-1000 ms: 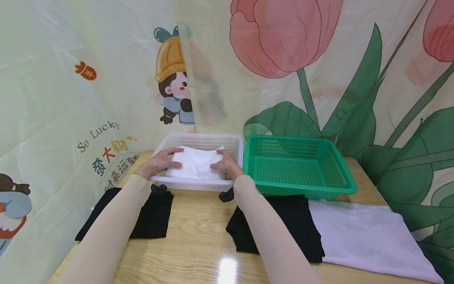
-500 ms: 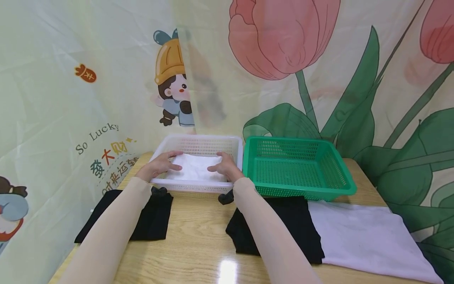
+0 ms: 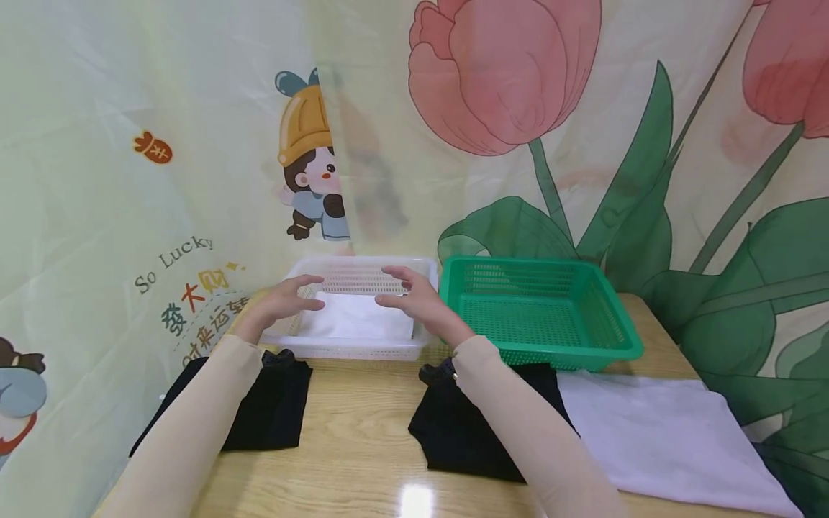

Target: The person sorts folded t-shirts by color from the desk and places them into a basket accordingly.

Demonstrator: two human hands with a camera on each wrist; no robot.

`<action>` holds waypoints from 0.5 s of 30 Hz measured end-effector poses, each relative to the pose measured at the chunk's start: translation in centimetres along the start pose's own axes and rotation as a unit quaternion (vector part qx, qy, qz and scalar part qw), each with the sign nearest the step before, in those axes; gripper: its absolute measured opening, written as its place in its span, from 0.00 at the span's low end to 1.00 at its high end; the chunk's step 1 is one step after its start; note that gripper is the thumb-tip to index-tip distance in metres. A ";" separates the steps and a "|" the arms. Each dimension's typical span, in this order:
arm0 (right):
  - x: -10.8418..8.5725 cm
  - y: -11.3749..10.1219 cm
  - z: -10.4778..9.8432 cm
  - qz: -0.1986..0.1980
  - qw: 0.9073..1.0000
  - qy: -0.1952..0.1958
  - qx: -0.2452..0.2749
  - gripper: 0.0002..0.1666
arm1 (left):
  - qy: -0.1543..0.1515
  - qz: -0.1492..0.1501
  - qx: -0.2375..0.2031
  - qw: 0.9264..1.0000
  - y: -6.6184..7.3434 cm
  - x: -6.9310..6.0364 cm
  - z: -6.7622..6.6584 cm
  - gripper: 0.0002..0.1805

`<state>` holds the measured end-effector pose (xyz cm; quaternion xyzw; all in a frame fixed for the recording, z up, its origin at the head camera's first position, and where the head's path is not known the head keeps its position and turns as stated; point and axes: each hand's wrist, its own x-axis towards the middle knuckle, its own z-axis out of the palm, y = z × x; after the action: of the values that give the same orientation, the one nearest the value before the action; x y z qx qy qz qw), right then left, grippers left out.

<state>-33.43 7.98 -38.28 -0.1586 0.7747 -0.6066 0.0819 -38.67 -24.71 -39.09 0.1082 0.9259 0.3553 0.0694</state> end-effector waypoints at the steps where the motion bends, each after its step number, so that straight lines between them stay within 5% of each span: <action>1: -0.9 -0.7 -0.8 -0.009 1.000 -0.012 0.005 0.40 | 0.006 0.009 0.012 1.000 0.6 -0.3 -0.2 0.37; 4: -3.9 -2.7 -3.5 -0.031 0.999 -0.037 0.003 0.39 | 0.027 0.037 0.020 0.999 2.8 -1.6 -0.5 0.34; 8: -8.4 -4.9 -7.8 -0.048 0.998 -0.039 -0.018 0.40 | 0.025 0.098 -0.020 0.995 7.1 -4.3 0.3 0.30; 11: -12.1 -5.8 -11.2 -0.049 0.997 -0.024 -0.057 0.41 | 0.008 0.144 -0.060 0.988 10.3 -6.3 2.2 0.27; 15: -17.6 -5.2 -15.3 -0.048 0.992 0.008 -0.120 0.38 | -0.030 0.181 -0.104 0.978 13.4 -8.0 6.7 0.24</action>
<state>-21.07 26.88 -30.54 -0.1995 0.8338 -0.5141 0.0265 -27.55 -12.71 -34.65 0.2767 0.8464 0.4530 0.0422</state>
